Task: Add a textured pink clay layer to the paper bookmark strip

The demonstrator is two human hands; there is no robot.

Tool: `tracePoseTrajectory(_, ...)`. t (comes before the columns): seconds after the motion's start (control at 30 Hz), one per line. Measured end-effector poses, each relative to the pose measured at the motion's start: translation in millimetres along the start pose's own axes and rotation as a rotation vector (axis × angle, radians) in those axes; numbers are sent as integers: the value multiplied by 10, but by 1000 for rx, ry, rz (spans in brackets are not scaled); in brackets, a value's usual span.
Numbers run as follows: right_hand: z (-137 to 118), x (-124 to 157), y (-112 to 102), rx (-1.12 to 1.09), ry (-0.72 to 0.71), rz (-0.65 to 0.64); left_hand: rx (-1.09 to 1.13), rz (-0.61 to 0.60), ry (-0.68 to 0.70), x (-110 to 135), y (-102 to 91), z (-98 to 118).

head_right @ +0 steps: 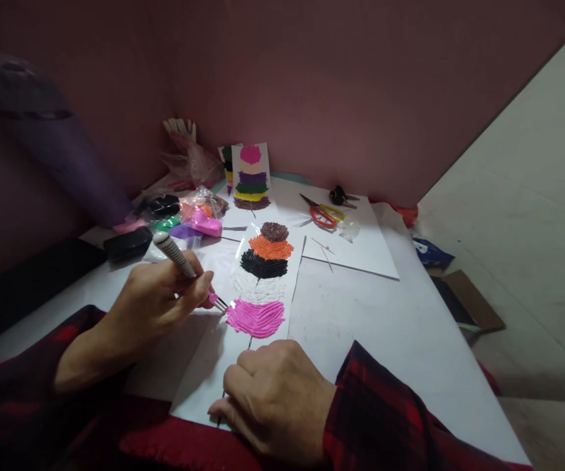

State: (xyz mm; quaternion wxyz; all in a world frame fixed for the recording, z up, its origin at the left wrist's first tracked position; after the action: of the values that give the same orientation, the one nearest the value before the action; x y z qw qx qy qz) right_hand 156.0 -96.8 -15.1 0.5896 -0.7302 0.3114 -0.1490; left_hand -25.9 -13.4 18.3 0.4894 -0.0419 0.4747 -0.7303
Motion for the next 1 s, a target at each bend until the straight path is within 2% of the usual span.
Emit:
tracePoseTrajectory(0.33,-3,12,4,-13,4,8,-24,27,8,-3,-9,20)
tracePoseTrajectory(0.63,4,12,17,-16,-3,23,18,-41,17,-2,-11,9)
tracePoseTrajectory(0.87,6,16,14,-20,3,14,-7,23,17,6,-9,18)
tracePoseTrajectory(1.0,8,19,18,-25,7,11,34,-20,-10,4,8,17)
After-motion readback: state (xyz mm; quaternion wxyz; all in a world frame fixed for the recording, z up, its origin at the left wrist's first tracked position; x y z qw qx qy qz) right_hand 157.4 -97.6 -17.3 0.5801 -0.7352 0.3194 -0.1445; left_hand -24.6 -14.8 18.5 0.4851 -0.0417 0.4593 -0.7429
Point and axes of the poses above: each hand's wrist, its own x-axis away from the middle knuckle, its own y-axis out of the palm, z = x × y, the point moved 1 cm from there along -x, towards the middle knuckle, and after that the axes turned 7 degrees about -z, right-handed, at the moved point
